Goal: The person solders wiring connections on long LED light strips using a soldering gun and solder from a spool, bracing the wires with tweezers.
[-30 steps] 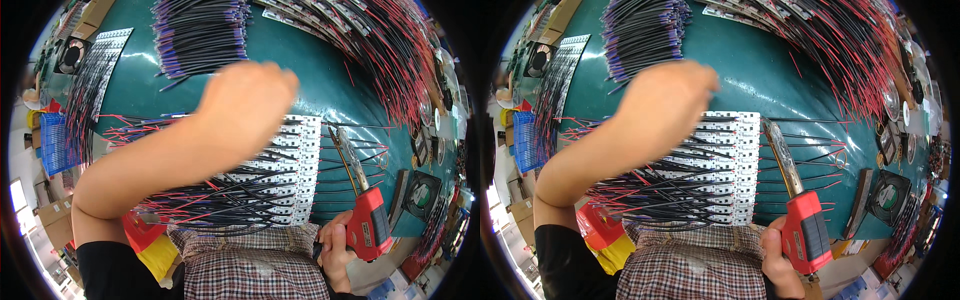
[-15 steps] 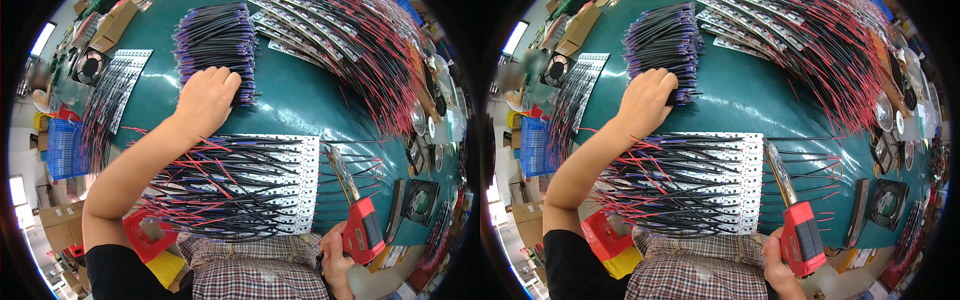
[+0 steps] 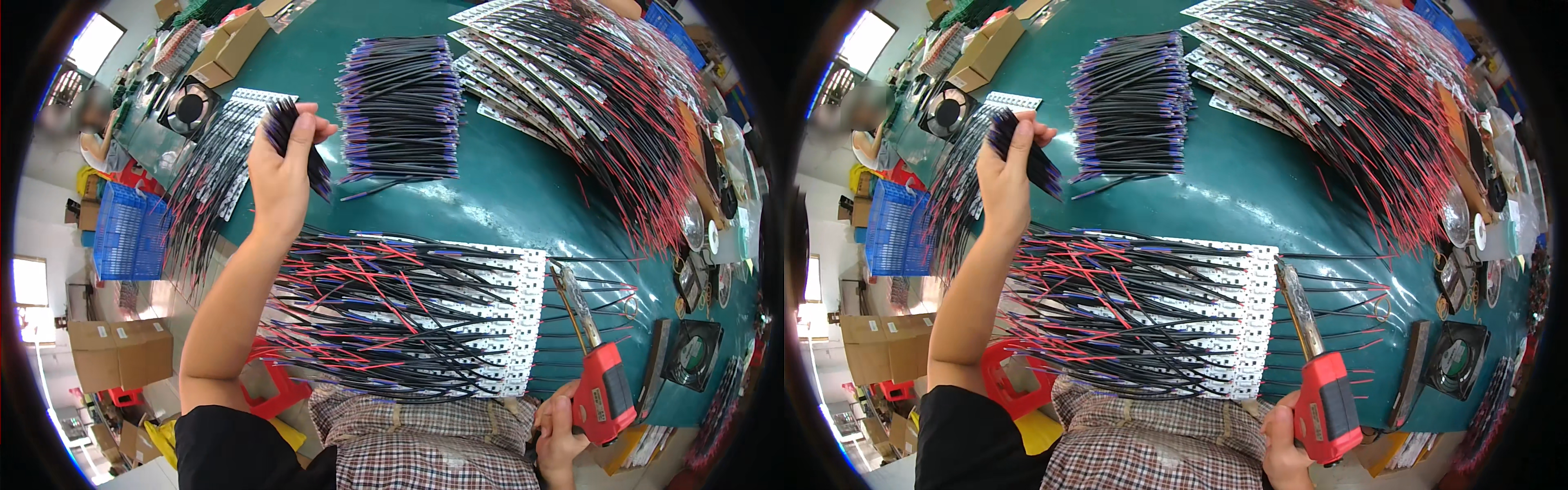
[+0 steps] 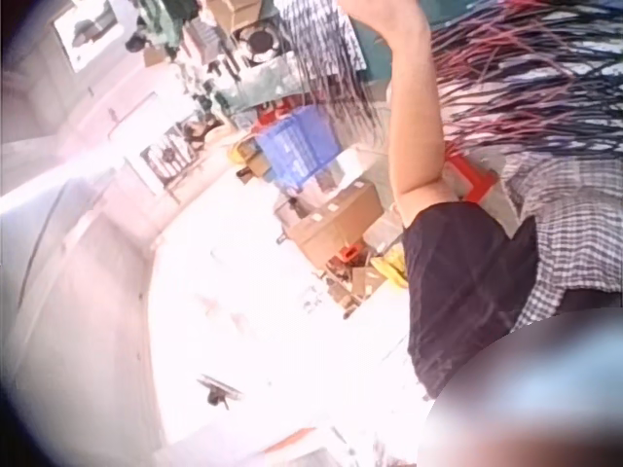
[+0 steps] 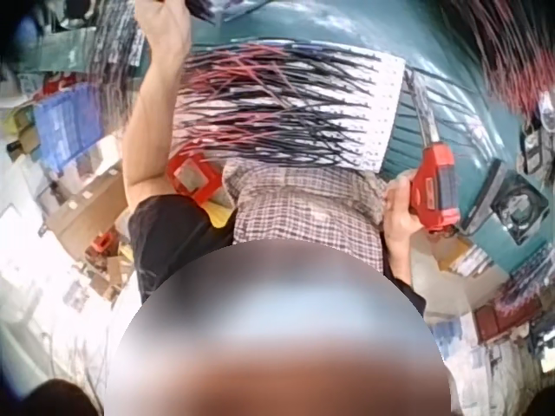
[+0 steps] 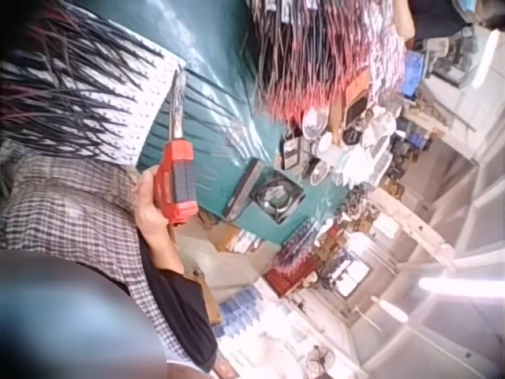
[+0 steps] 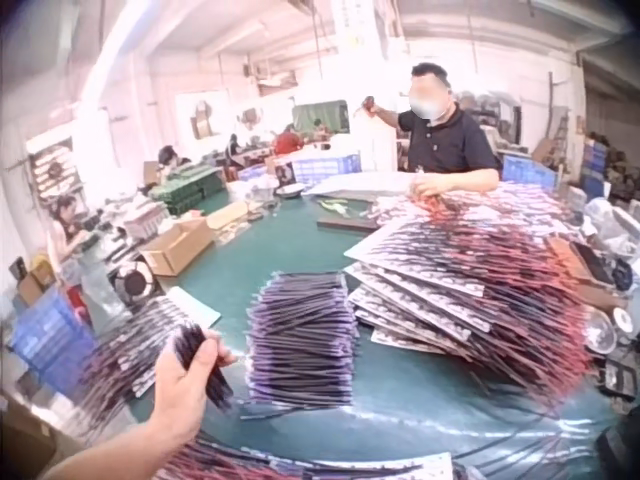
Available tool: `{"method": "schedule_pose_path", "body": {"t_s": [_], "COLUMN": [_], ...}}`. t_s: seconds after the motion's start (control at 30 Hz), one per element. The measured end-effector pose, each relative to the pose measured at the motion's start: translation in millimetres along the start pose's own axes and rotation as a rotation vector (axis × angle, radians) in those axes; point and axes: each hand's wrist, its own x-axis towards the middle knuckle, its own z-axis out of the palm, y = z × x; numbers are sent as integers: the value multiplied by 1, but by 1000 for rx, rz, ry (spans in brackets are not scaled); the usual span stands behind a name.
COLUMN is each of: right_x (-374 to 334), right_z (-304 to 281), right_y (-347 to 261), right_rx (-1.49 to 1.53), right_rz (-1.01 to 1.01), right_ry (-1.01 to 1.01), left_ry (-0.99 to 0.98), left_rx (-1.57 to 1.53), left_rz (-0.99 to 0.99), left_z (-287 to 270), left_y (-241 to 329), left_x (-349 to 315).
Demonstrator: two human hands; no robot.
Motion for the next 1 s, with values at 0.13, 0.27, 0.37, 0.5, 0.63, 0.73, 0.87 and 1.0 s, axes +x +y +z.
{"method": "schedule_pose_path", "body": {"t_s": [0.13, 0.27, 0.37, 0.5, 0.63, 0.73, 0.87, 1.0], "right_x": [-5, -2, -2, 3, 2, 6, 4, -4], "right_z": [1, 6, 9, 11, 0, 0, 0, -6], "right_y": [5, -4, -10, -13, -15, -12, -16, -10], "right_rx": [126, 121, 125, 47, -72, -92, -66, -82], "right_rz": [127, 83, 82, 49, 98, 78, 103, 141], "right_ry": [159, 101, 104, 54, -13, 8, -7, -2], "left_ry": [8, -36, -34, -1, -84, -351, -837, -1062], "left_rx": [-18, -4, -50, 162, 411, 511, 565, 668], "left_rz": [-57, -70, -46, 174, 390, 335, 356, 241], "left_z": [-11, -7, -6, -8, 6, 57, 96, 121], "left_y": [-17, -16, -20, 6, 71, 103, 106, 80], "left_x": [-2, -3, -1, 24, 39, 7, -41, -72]}}
